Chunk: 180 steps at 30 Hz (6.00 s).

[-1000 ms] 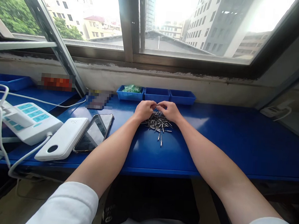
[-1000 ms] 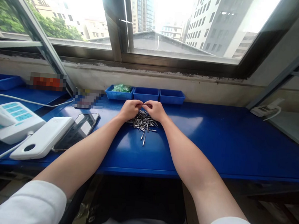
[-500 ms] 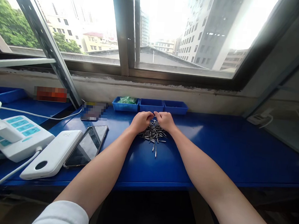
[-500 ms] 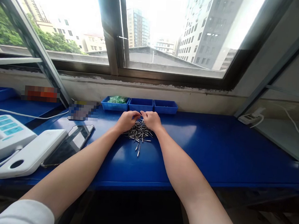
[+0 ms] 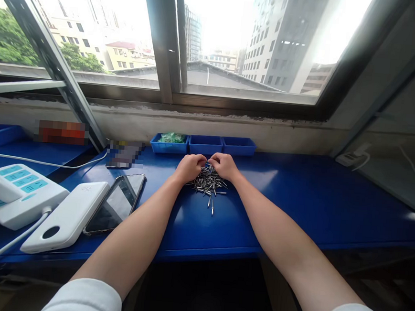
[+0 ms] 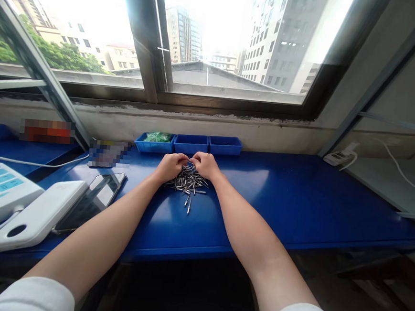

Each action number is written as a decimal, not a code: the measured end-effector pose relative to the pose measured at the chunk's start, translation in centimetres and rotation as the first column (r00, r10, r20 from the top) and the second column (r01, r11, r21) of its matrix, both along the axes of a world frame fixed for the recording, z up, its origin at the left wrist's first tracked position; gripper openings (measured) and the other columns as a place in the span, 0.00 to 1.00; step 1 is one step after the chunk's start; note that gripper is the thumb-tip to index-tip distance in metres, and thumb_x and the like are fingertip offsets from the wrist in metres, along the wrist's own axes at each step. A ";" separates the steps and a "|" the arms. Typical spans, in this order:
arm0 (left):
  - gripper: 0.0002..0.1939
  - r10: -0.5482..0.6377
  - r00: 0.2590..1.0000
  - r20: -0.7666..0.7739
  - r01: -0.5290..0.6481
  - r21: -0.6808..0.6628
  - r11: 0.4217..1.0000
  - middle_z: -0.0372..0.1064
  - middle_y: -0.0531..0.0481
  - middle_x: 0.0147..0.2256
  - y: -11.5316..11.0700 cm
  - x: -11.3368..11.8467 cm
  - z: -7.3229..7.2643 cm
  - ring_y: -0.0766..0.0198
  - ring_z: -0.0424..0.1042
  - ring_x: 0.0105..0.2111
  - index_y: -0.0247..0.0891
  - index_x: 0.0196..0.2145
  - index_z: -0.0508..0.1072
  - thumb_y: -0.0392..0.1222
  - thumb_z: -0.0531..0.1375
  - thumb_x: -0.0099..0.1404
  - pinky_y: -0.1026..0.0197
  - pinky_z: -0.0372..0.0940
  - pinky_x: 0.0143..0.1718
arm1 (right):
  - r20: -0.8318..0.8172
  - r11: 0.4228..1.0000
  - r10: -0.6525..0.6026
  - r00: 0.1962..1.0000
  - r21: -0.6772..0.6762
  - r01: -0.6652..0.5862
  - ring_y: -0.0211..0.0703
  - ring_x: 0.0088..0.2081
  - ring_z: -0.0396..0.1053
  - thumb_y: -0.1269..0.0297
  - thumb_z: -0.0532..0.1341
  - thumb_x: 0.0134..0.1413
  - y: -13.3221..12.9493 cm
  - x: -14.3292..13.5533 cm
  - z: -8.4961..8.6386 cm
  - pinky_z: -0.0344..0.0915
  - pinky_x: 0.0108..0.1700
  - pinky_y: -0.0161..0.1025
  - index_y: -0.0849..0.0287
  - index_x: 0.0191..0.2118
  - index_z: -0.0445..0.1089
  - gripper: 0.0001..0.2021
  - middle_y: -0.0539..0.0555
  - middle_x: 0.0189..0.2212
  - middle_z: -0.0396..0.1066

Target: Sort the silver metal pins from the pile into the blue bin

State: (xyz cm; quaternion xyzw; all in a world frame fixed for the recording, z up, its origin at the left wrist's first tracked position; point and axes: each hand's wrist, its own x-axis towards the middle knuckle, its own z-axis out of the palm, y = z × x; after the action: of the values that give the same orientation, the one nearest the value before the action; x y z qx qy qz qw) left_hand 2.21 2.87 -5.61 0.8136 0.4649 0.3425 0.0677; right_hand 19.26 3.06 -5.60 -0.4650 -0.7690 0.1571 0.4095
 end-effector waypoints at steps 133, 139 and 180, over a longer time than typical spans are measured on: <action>0.14 0.225 0.952 -0.207 -0.266 -0.201 0.943 0.74 0.49 0.41 2.0 -0.4 -0.3 0.50 0.67 0.44 0.48 0.34 0.79 0.44 0.55 0.54 0.51 0.61 0.46 | -0.005 0.851 -0.525 0.851 -0.006 0.525 0.62 0.54 0.52 0.62 0.59 0.41 3.6 4.3 -0.8 0.54 0.52 0.57 0.54 0.60 0.56 0.35 0.56 0.62 0.53; 0.13 0.220 0.954 -0.202 -0.260 -0.198 0.945 0.74 0.50 0.40 1.9 -0.4 -0.4 0.50 0.67 0.44 0.49 0.33 0.79 0.43 0.55 0.54 0.52 0.60 0.46 | 0.053 0.860 -0.511 0.858 0.036 0.509 0.61 0.55 0.52 0.62 0.59 0.44 3.6 3.7 -1.3 0.55 0.51 0.56 0.52 0.60 0.56 0.33 0.55 0.65 0.43; 0.15 0.068 0.994 0.090 -0.063 -0.056 0.996 0.71 0.47 0.39 1.4 -0.5 -0.6 0.62 0.70 0.38 0.36 0.42 0.74 0.35 0.54 0.58 0.63 0.65 0.43 | 0.048 0.991 -0.121 0.991 -0.054 0.124 0.43 0.36 0.67 0.62 0.56 0.54 1.6 0.0 -0.8 0.60 0.41 0.38 0.60 0.29 0.72 0.11 0.56 0.32 0.73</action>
State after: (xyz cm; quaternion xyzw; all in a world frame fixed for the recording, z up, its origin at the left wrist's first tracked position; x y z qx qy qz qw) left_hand 1.68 4.25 -6.16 0.7792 0.4967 0.3690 0.0993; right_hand 19.28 4.70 -6.43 -0.5261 -0.7432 0.1430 0.3878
